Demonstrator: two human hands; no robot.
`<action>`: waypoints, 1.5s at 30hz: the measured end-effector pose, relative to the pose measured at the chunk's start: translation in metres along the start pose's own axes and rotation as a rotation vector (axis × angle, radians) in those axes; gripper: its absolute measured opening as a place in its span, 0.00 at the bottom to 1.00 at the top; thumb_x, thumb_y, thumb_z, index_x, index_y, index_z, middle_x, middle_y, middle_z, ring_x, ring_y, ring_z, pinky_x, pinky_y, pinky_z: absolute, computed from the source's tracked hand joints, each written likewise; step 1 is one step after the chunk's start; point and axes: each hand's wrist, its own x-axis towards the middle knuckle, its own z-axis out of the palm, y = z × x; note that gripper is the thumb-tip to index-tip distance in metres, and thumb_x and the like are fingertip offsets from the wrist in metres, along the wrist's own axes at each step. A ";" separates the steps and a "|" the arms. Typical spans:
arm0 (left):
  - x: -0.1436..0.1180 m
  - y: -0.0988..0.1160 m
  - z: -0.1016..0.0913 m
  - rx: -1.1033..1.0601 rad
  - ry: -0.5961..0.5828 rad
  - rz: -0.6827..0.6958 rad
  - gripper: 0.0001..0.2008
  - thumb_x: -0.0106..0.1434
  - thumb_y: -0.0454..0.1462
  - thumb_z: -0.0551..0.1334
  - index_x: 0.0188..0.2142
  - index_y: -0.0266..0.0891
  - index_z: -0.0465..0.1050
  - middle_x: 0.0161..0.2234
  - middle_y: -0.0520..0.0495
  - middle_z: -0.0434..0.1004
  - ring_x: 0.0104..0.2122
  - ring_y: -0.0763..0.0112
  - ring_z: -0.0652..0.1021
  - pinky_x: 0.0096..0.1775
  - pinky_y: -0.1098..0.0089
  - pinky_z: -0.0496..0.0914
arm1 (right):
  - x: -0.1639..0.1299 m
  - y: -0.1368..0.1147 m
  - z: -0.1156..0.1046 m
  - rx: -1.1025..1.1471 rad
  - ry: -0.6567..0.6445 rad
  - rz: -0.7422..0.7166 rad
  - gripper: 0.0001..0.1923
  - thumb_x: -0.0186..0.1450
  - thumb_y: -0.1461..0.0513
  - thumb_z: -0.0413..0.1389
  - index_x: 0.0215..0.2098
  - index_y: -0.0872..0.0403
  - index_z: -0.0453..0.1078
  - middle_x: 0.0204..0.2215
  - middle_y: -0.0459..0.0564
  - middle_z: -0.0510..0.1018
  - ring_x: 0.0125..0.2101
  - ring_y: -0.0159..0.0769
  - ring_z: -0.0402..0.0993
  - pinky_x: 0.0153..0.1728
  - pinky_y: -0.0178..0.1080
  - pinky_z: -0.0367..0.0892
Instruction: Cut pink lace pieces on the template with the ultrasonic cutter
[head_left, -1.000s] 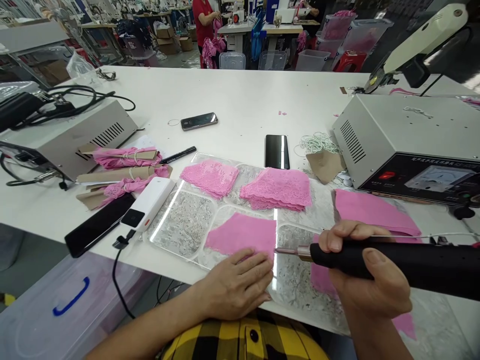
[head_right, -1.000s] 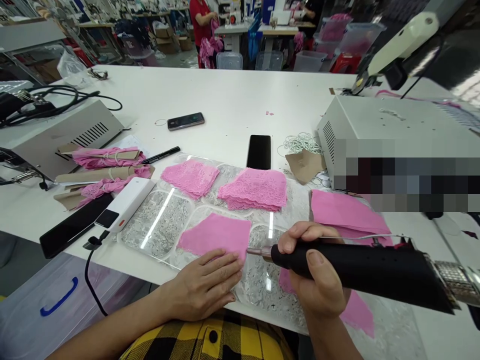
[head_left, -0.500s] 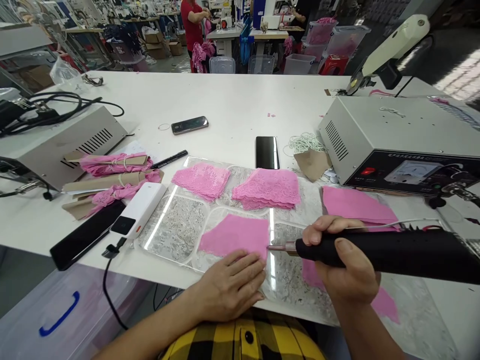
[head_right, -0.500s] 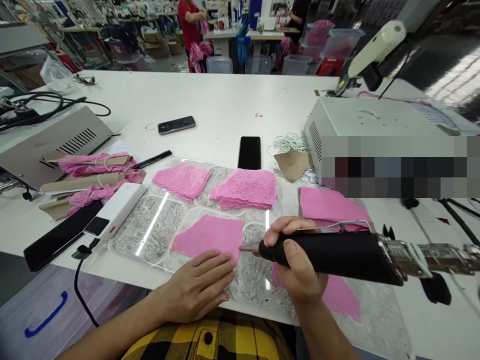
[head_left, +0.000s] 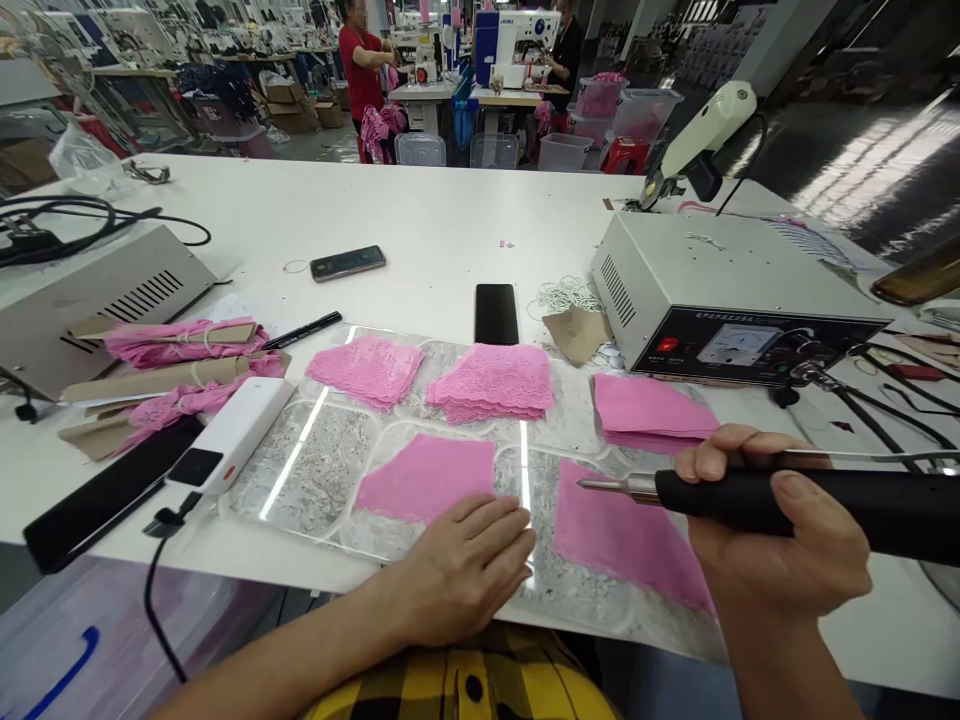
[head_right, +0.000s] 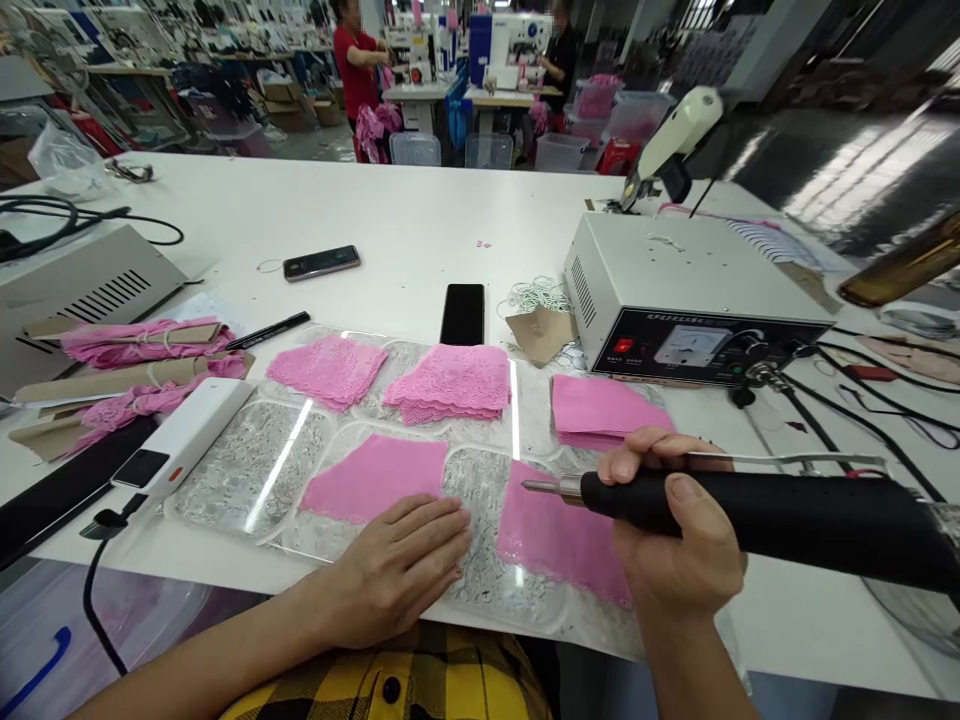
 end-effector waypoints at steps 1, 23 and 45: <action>0.006 0.002 0.006 0.008 -0.004 0.008 0.09 0.67 0.32 0.57 0.44 0.30 0.73 0.43 0.39 0.79 0.46 0.62 0.78 0.49 0.62 0.74 | 0.001 0.001 -0.002 -0.002 -0.007 -0.009 0.07 0.46 0.60 0.55 0.25 0.52 0.70 0.24 0.44 0.70 0.20 0.30 0.63 0.20 0.37 0.63; 0.026 0.014 0.059 0.154 -0.150 -0.134 0.18 0.68 0.40 0.56 0.54 0.33 0.69 0.56 0.36 0.70 0.60 0.51 0.68 0.57 0.54 0.63 | 0.007 0.021 -0.001 0.040 -0.005 0.028 0.08 0.50 0.59 0.59 0.29 0.53 0.69 0.29 0.44 0.70 0.23 0.29 0.66 0.26 0.38 0.68; 0.026 0.016 0.059 0.183 -0.111 -0.133 0.18 0.68 0.41 0.55 0.53 0.31 0.70 0.55 0.36 0.72 0.58 0.50 0.69 0.56 0.54 0.63 | 0.005 0.026 -0.001 0.015 -0.065 -0.009 0.07 0.53 0.60 0.58 0.30 0.53 0.69 0.30 0.45 0.70 0.24 0.29 0.67 0.27 0.39 0.69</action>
